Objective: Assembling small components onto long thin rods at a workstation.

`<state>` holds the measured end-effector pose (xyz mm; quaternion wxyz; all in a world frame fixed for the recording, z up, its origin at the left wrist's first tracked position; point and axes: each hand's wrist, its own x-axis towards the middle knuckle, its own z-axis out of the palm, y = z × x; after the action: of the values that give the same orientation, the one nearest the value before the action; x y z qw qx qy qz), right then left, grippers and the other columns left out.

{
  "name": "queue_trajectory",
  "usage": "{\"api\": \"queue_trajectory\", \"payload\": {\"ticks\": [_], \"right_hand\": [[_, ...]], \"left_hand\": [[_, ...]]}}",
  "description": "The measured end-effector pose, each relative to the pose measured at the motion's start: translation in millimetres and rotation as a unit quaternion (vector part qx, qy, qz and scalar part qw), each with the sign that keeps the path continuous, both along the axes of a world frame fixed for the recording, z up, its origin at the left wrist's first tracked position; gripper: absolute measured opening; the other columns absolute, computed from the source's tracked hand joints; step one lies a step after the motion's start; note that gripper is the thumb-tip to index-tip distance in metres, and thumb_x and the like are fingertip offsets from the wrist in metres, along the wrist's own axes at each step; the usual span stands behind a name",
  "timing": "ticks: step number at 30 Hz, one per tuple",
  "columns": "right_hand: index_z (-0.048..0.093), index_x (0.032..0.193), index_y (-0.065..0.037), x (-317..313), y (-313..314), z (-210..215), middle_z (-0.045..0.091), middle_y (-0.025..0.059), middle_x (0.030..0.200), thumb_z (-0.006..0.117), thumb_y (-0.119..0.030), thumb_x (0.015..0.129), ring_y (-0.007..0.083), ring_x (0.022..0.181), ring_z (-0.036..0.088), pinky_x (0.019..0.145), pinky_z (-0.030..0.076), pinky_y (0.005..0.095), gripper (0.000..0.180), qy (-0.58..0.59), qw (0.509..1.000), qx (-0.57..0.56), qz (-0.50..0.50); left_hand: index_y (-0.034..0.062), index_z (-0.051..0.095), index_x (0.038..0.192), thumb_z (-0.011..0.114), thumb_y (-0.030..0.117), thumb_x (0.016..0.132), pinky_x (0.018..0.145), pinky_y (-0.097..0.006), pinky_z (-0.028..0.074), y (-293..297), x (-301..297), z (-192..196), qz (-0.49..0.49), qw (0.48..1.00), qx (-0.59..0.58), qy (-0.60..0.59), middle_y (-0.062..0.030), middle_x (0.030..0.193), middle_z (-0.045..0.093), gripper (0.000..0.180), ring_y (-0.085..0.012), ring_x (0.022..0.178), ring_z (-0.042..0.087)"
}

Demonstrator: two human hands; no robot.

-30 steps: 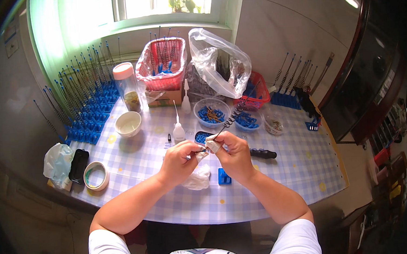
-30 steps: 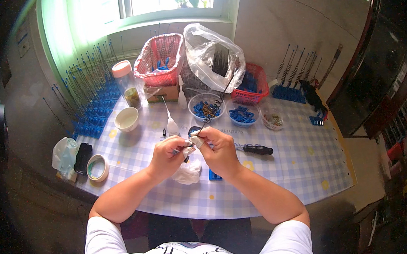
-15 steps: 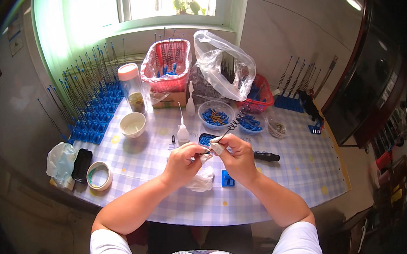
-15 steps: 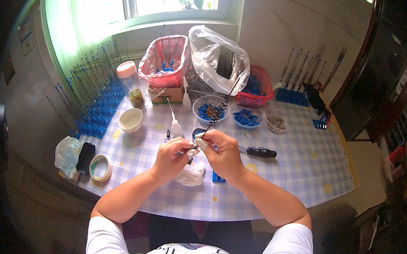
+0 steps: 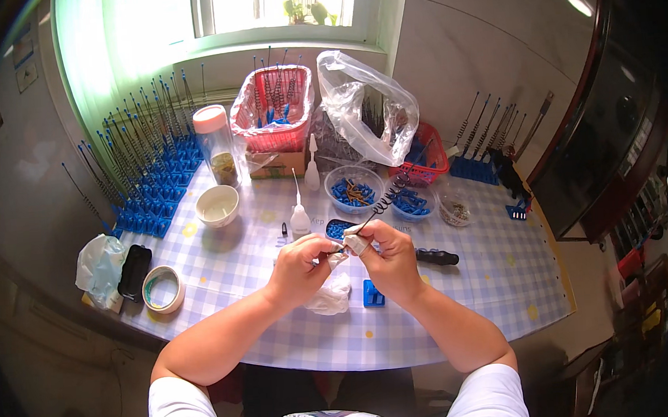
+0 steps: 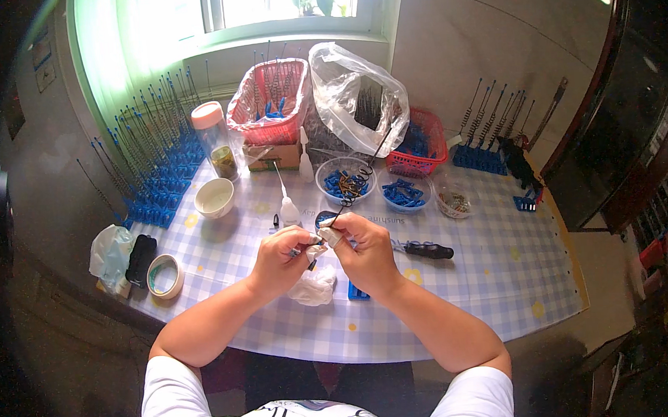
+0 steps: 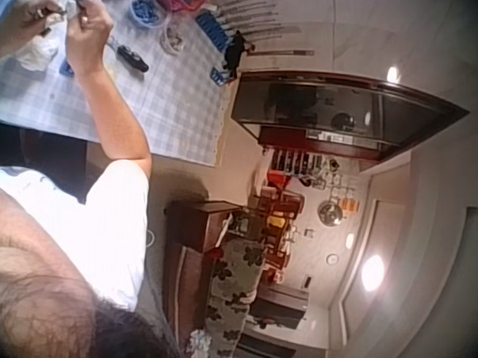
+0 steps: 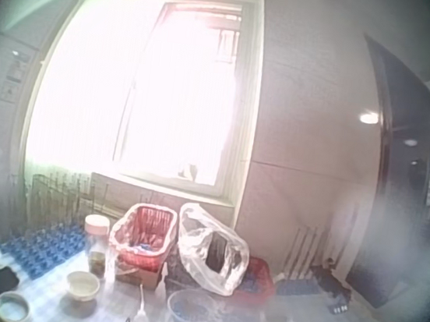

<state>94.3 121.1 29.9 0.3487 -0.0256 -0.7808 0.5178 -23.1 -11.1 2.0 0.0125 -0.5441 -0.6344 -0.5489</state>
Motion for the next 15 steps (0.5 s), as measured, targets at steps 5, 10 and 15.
{"api": "queue_trajectory", "payload": {"ticks": [5, 10, 15], "right_hand": [[0.062, 0.091, 0.0, -0.4, 0.5, -0.7, 0.063, 0.002, 0.081, 0.062, 0.001, 0.087, 0.0059, 0.077, 0.057, 0.069, 0.047, 0.0216, 0.005, -0.001, 1.0, 0.002, 0.002], [0.062, 0.091, -0.001, -0.1, 0.0, 0.2, 0.064, 0.0024, 0.081, 0.062, 0.0, 0.087, 0.0062, 0.077, 0.058, 0.069, 0.047, 0.022, 0.004, -0.002, 1.0, 0.001, 0.002], [0.062, 0.092, 0.0, 0.0, -0.2, 0.2, 0.064, 0.0026, 0.081, 0.062, 0.0, 0.087, 0.0066, 0.077, 0.058, 0.07, 0.048, 0.0222, 0.004, -0.001, 1.0, -0.005, 0.006]], "left_hand": [[0.0019, 0.061, 0.091, 0.067, -0.005, 0.073, 0.059, -0.029, 0.051, -0.4, 0.6, 0.6, -0.002, 1.0, -0.001, -0.004, -0.0094, 0.083, 0.064, 0.02, -0.0195, 0.066, 0.063], [0.002, 0.062, 0.089, 0.068, -0.004, 0.074, 0.06, -0.029, 0.051, -0.5, 2.0, 2.9, 0.0, 1.0, -0.003, -0.013, -0.0091, 0.082, 0.064, 0.018, -0.0192, 0.066, 0.063], [0.0019, 0.062, 0.089, 0.068, -0.004, 0.074, 0.06, -0.029, 0.051, 0.1, 1.7, 2.4, -0.001, 1.0, 0.003, -0.012, -0.0091, 0.082, 0.064, 0.017, -0.0193, 0.066, 0.063]]}}
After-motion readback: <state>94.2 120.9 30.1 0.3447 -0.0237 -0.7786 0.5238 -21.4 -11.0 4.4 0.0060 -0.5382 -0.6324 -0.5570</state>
